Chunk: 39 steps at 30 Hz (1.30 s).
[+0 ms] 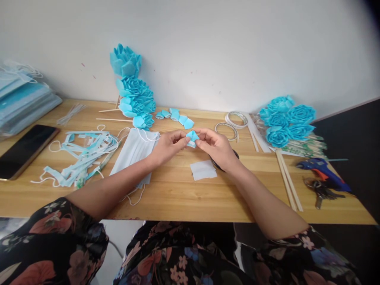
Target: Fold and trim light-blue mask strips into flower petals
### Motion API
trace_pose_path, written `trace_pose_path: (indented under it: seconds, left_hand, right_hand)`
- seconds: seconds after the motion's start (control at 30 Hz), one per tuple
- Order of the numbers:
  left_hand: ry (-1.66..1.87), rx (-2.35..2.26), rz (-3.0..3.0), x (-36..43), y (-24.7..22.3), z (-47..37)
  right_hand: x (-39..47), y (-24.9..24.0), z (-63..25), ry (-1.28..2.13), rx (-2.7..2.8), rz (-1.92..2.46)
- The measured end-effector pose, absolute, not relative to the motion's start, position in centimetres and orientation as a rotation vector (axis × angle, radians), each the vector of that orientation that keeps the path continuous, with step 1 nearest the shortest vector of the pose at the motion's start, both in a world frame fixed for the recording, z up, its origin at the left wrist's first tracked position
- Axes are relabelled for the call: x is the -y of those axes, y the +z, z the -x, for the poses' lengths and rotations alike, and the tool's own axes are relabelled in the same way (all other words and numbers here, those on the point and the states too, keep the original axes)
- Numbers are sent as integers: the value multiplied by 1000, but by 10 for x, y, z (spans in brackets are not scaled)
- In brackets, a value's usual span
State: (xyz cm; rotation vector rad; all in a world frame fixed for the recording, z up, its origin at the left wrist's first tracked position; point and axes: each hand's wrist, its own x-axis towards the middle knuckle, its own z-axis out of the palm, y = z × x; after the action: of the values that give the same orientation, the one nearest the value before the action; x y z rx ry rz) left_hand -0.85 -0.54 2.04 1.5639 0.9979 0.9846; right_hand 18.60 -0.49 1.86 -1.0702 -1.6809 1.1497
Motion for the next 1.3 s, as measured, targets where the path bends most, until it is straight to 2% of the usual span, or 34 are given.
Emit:
trace_pose_path:
  seconds: [0.23,0.43,0.53,1.0,1.3]
  left_hand:
    - [950,-1000,-1627,5,17,8]
    - [998,-1052,-1524,1,13,10]
    - [1037,-1084,-1470,0,11,10]
    - [1081,-1083,-1398,-1,11,11]
    - [1075,-1098,-1399,-1,12,10]
  right_hand:
    - [4,26,-192,1017,1717,1140]
    - [-13,36,-221,480,1847,1395]
    - [-18,32,-226,325,2014,1470]
    - [-15,22,-218,399,2326,1432]
    - [-12,19,-210,237,2379,1448]
